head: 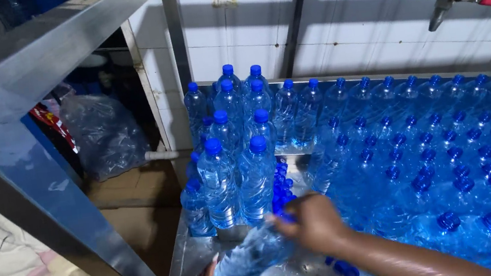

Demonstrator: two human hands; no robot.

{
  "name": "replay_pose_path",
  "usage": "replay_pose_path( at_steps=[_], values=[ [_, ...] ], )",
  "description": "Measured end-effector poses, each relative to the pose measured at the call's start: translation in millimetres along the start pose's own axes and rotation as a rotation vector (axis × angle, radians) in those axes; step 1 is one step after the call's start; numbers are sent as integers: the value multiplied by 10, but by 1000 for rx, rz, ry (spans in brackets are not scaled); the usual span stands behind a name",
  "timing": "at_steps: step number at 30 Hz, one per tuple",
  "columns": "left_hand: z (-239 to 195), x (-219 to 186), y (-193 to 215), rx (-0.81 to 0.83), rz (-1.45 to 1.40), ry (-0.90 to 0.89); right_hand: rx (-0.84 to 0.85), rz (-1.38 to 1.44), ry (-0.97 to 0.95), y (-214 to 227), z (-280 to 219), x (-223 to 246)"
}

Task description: Organizing blue plastic water bottles into a metal grid rack at a filling station

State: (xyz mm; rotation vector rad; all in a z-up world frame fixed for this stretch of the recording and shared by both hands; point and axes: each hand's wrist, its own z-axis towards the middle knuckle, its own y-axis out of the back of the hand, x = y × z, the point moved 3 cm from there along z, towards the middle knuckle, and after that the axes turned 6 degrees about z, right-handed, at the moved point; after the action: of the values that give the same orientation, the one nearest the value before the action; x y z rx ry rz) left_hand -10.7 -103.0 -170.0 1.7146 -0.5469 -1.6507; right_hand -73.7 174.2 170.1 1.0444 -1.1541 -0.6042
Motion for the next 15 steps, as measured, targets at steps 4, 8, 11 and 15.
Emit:
replay_pose_path(
  at_steps=[4, 8, 11, 15],
  values=[
    [132, -294, -378, -282, -49, 78, -177, -120, 604, -435, 109, 802],
    [729, 268, -880, -263, 144, 397, 47, -226, 553, -165, 195, 411],
    [890, 554, -705, -446, 477, 180, 313, -232, 282, -497, 112, -759],
    [42, 708, 333, -484, 529, 140, 422, -134, 248, -1454, -234, -2266]
  ],
)
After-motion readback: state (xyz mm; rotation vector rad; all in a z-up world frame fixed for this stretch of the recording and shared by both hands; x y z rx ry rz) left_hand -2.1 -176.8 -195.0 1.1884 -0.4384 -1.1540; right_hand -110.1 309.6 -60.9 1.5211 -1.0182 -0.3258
